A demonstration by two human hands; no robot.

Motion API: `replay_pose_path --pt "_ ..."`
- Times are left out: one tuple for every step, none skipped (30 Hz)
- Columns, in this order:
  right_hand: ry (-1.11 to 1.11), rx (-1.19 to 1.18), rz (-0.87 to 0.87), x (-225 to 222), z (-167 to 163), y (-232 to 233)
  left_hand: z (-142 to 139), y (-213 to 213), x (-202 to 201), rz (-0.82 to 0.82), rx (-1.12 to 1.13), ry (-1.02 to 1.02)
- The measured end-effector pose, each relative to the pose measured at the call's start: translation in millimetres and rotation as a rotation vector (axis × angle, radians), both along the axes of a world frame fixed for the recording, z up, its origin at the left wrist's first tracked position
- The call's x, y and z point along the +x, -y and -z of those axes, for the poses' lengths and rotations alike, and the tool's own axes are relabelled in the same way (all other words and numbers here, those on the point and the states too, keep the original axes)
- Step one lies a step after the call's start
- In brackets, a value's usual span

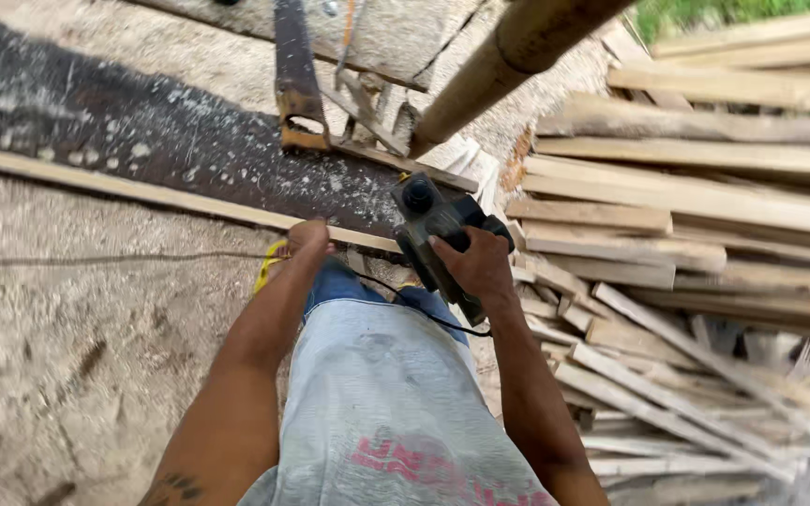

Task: The person feeds thin wooden strips along a work bench and smooths them with an electric planer, steadying each strip with the other hand. They pick additional strips from a pile, saw one strip to length with a hand saw, and continue planing the strips along the bench.

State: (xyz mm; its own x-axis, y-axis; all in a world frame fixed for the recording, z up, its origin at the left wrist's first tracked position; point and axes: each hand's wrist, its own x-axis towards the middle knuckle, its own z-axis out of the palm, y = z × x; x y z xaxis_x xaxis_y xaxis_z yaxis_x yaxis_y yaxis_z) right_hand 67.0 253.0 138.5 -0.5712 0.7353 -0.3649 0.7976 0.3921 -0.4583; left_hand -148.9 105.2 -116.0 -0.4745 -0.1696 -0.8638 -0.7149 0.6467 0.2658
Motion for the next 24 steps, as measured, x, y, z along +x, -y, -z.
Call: replay_pose_path --pt "-0.019 -0.021 -0.015 1 -3 -6 0 -12 15 0.086 -0.019 -0.008" --pt "-0.006 0.01 -0.088 1 -6 -9 -1 -14 24 0.173 -0.047 -0.016" --pt "0.008 0.047 -0.161 2 -10 -14 -2 -17 33 0.161 -0.044 -0.01" --pt "-0.039 0.072 -0.216 1 -13 -17 -3 -20 39 0.149 -0.037 -0.007" --pt "-0.089 0.097 -0.266 -2 -14 -18 -2 -19 41 0.143 -0.027 -0.005" --pt "-0.03 0.043 -0.251 -6 -15 -17 -3 -16 40 0.147 -0.014 -0.001" --pt "0.031 -0.004 -0.223 -10 -15 -17 -3 -9 34 0.095 0.009 -0.004" --pt "0.092 -0.048 -0.184 -16 -15 -17 -5 -3 26 0.055 0.033 -0.011" --pt "0.082 -0.05 -0.19 -22 -14 -13 -7 4 18 0.027 0.056 -0.016" --pt "0.08 -0.05 -0.189 -26 -13 -10 -8 11 13 -0.051 0.11 -0.009" --pt "0.069 -0.047 -0.185 -35 -11 -8 -9 21 0 -0.128 0.167 -0.012" --pt "0.056 -0.055 -0.193 -44 -9 -5 -11 28 -12 -0.202 0.223 -0.017" --pt "0.047 -0.064 -0.197 -51 -6 0 -11 32 -23 -0.296 0.228 -0.018" --pt "0.041 -0.071 -0.202 -58 -4 2 -12 37 -33 -0.391 0.236 -0.018" --pt "0.035 -0.075 -0.208 -67 -1 6 -12 41 -40 -0.487 0.24 -0.016" --pt "0.029 -0.083 -0.215 -76 3 11 -12 44 -44 -0.437 0.207 -0.078" --pt "0.025 -0.093 -0.221 -84 5 15 -12 45 -45 -0.386 0.172 -0.139" --pt "0.002 -0.084 -0.238 -93 7 20 -11 46 -44 -0.333 0.135 -0.199" --pt "-0.021 -0.072 -0.258 -101 8 23 -11 46 -42 -0.308 0.111 -0.189" --pt "-0.044 -0.059 -0.28 -109 9 25 -11 45 -38 -0.286 0.088 -0.178" --pt "-0.039 -0.079 -0.272 -117 9 27 -11 44 -35 -0.265 0.066 -0.17" --pt "-0.036 -0.098 -0.264 -123 9 30 -10 44 -33 -0.28 0.074 -0.143" --pt "-0.033 -0.119 -0.251 -130 10 32 -10 44 -34 -0.29 0.081 -0.114" --pt "-0.031 -0.103 -0.273 -136 11 33 -9 46 -38 -0.295 0.089 -0.081"
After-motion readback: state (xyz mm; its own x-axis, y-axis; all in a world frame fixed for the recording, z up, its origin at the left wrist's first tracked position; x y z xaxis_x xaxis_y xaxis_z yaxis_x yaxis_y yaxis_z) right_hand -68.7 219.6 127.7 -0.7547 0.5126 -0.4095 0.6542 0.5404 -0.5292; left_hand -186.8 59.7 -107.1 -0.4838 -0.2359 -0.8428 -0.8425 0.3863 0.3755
